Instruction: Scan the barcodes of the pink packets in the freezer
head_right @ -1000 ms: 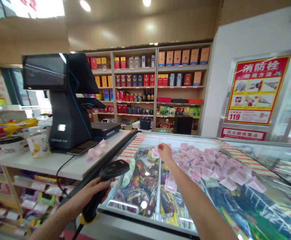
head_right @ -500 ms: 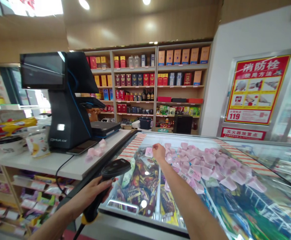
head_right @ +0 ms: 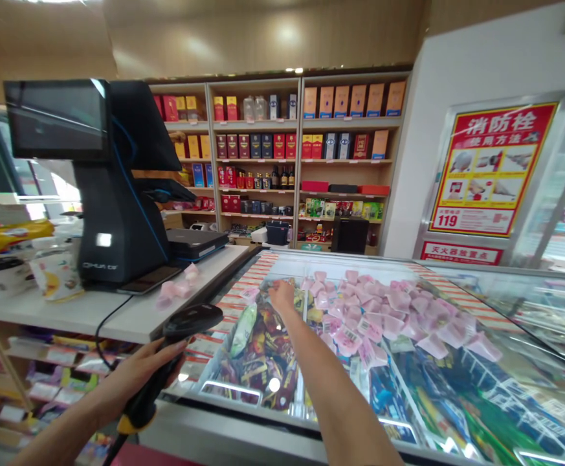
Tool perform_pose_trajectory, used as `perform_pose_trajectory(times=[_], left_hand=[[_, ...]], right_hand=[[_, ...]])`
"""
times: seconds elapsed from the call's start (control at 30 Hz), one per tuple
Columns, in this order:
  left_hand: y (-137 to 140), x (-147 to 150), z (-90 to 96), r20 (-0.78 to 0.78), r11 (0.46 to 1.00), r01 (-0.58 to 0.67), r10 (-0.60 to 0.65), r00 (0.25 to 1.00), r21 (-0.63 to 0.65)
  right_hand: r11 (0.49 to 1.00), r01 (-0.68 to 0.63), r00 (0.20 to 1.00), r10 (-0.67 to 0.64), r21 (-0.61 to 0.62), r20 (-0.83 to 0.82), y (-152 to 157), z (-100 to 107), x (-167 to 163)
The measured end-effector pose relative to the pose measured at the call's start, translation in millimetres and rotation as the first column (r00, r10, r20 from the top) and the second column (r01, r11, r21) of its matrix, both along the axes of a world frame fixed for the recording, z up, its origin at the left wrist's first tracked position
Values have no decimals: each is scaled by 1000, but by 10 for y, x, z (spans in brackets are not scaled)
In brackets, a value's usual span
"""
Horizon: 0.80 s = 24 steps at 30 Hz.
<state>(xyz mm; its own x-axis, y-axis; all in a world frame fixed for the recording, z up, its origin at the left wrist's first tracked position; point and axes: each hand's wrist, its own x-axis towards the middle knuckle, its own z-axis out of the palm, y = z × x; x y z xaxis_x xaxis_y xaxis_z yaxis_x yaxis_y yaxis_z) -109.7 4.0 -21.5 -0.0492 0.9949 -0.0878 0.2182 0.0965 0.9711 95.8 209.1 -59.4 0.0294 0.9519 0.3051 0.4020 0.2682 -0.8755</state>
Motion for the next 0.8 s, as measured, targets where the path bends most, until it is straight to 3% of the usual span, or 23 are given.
perform_pose_trajectory(times=[0.07,0.1,0.23,0.33,0.43,0.5,0.57,0.6,0.67,0.7,0.8], left_hand=[[-13,-15,-3,-1,999,-24,24,1000,-27],[-13,-18,-7,-4,999,-32,32,999,-38],[21,48,-7,-5,1000,12,-12,1000,-25],[45,168,38,27,999,42,-42,999,-20],[69,254,81,96,999,38,-35,995,-27],[99,271,80,121,998,51,-46,992,-33],[134,274,59,120,997,74,-70,990,-30],[149,278,48,110,996,90,-87,990,-23],[158,296,44,83,991,133,-132,988,-9],[151,309,54,70,987,160,-159,985,-5],[91,345,125,47,974,225,-225,973,8]], right_hand=[[993,118,983,-120,18,143,-2,102,318],[974,213,888,-225,75,400,-12,146,494],[957,284,747,-255,53,614,-92,192,1052],[959,280,710,-232,36,665,-123,143,1198],[966,253,757,-229,49,612,-102,154,1189],[975,221,848,-205,25,488,-90,204,1132],[983,145,987,-137,-114,81,-104,253,1034],[979,71,978,-106,-189,-180,-118,269,972],[958,-90,810,-88,-271,-580,-151,278,834],[951,-135,742,-89,-279,-664,-164,274,767],[946,-172,648,-102,-275,-755,-173,248,610]])
